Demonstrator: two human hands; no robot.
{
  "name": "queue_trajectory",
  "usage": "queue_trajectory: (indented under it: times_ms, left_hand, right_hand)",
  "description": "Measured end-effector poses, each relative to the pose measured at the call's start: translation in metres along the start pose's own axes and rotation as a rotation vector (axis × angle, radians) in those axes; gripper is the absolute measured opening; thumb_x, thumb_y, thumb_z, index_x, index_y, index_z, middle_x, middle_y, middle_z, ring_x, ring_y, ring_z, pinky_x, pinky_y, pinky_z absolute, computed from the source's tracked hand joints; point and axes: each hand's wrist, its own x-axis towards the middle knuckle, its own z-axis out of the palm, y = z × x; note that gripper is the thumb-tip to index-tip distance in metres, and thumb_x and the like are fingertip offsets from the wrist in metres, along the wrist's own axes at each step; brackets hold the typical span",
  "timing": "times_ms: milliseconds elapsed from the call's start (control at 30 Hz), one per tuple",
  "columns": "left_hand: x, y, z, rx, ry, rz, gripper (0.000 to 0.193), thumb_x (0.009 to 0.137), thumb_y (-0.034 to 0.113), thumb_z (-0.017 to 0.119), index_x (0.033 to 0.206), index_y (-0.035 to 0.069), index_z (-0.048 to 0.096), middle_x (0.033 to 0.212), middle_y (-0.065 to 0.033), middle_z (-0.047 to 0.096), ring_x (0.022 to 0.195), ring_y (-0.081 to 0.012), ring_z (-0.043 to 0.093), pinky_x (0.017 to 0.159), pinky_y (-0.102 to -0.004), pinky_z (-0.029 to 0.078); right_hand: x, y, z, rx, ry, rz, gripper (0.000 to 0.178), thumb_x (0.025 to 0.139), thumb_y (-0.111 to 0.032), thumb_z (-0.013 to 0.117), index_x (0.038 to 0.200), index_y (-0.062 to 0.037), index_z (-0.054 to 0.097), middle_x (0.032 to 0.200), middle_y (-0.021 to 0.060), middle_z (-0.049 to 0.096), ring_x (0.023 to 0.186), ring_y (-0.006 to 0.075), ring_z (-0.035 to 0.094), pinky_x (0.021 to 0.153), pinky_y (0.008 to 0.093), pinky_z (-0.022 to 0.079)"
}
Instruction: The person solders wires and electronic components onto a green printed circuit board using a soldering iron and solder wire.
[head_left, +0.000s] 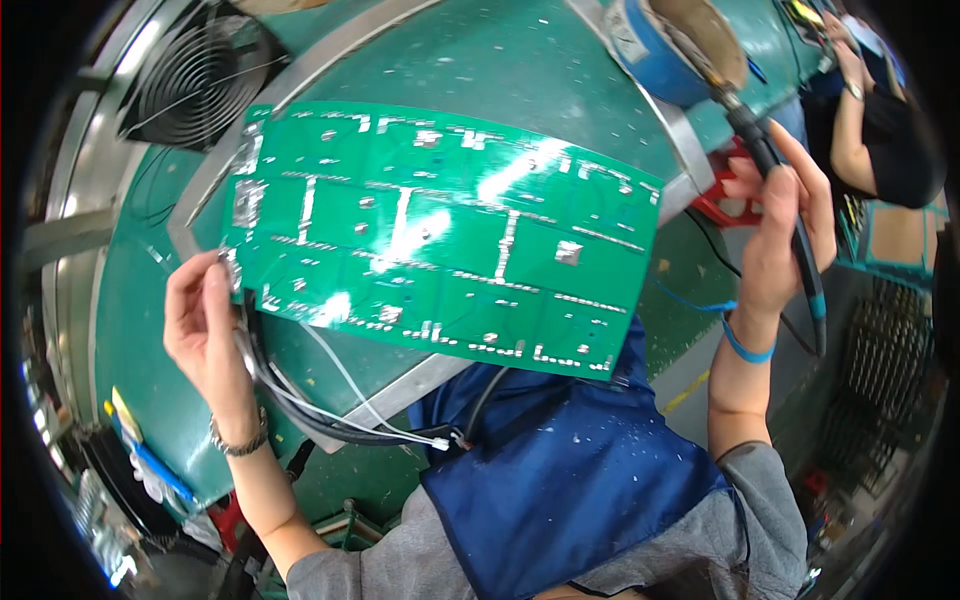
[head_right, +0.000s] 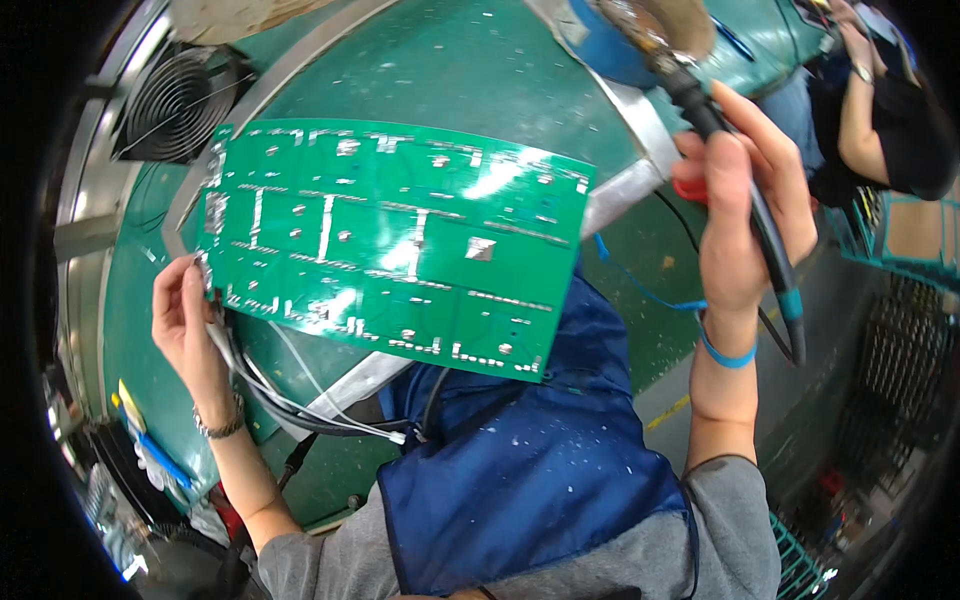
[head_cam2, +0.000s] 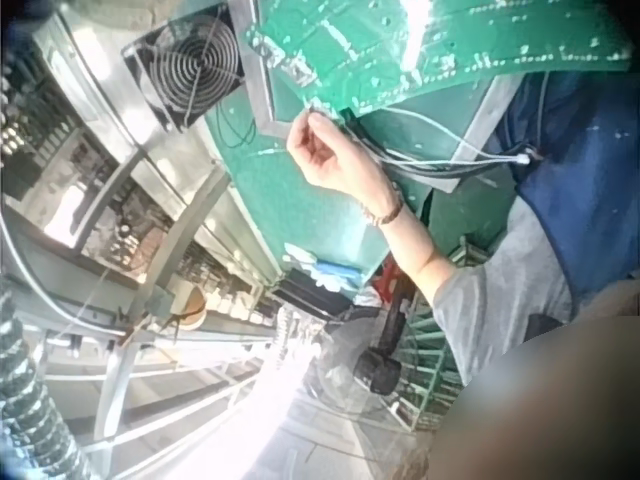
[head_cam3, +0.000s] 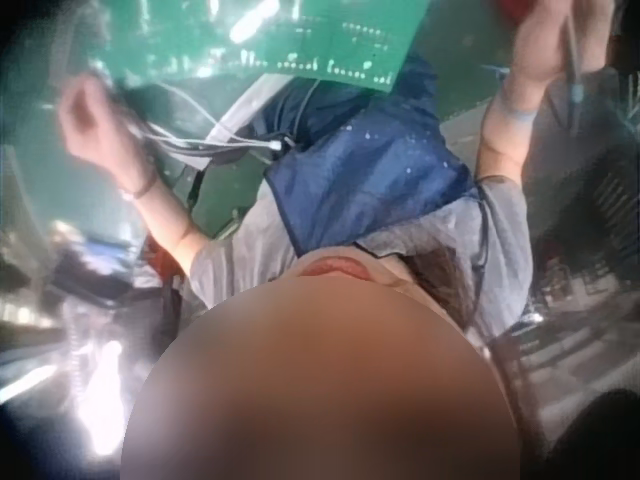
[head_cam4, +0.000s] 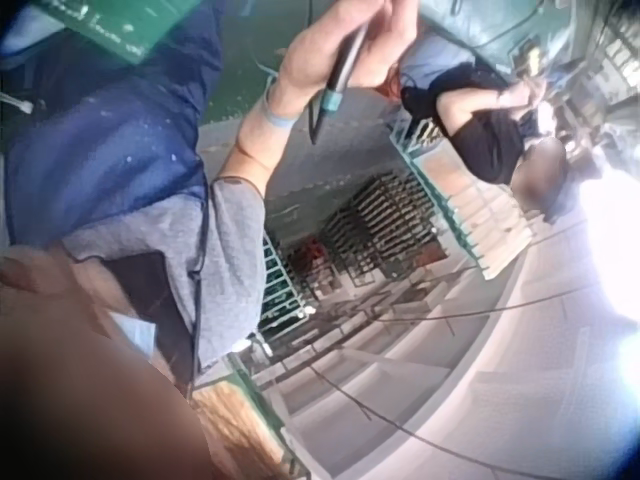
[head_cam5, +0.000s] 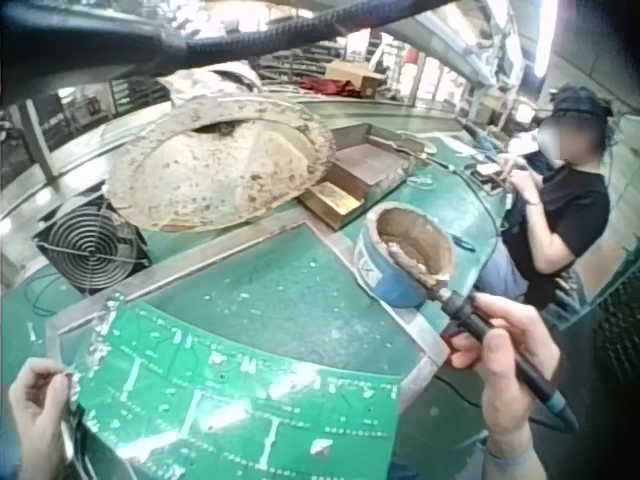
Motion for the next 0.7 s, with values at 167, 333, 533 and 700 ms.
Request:
queue_trajectory:
  times_ms: [167, 333, 533, 700]
  left_hand:
    - [0.005, 0.008, 0.002, -0.028, -0.055, -0.028, 0.016, 0.094, 0.003, 0.058, 0.108, -0.004, 0.060, 0.097, -0.0015, 0.063, 0.087, -0.0047, 0.057, 0.078, -0.0179, 0.045]
    - [0.004, 0.010, 0.000, -0.036, -0.048, -0.039, 0.014, 0.093, 0.003, 0.059, 0.106, -0.004, 0.060, 0.095, -0.0020, 0.063, 0.084, -0.0042, 0.057, 0.075, -0.0177, 0.045]
    - [0.006, 0.010, -0.002, -0.057, -0.050, -0.035, 0.013, 0.093, 0.003, 0.059, 0.105, -0.004, 0.060, 0.093, -0.0015, 0.063, 0.080, -0.0035, 0.056, 0.072, -0.0172, 0.045]
    - [0.007, 0.010, -0.004, -0.004, -0.058, -0.020, 0.016, 0.095, 0.007, 0.058, 0.107, -0.002, 0.061, 0.087, 0.0021, 0.060, 0.075, -0.0014, 0.050, 0.060, -0.0153, 0.036]
  right_hand:
    - [-0.005, 0.005, 0.005, 0.115, -0.018, -0.024, 0.062, 0.097, -0.046, 0.049, 0.128, 0.0078, 0.049, 0.094, 0.0204, 0.067, 0.073, 0.0152, 0.065, 0.062, 0.0251, 0.055]
    - [-0.009, 0.007, 0.013, 0.132, -0.044, -0.040, 0.066, 0.097, -0.049, 0.046, 0.127, 0.0098, 0.048, 0.096, 0.0234, 0.067, 0.076, 0.0182, 0.066, 0.065, 0.0268, 0.054]
    - [-0.007, 0.009, 0.015, 0.115, -0.067, -0.052, 0.066, 0.098, -0.050, 0.043, 0.126, 0.0095, 0.050, 0.097, 0.0230, 0.066, 0.076, 0.0189, 0.065, 0.067, 0.0288, 0.054]
    - [-0.009, 0.016, 0.018, 0.111, -0.041, -0.125, 0.067, 0.098, -0.051, 0.040, 0.125, 0.0094, 0.050, 0.098, 0.0235, 0.066, 0.074, 0.0178, 0.064, 0.064, 0.0272, 0.052]
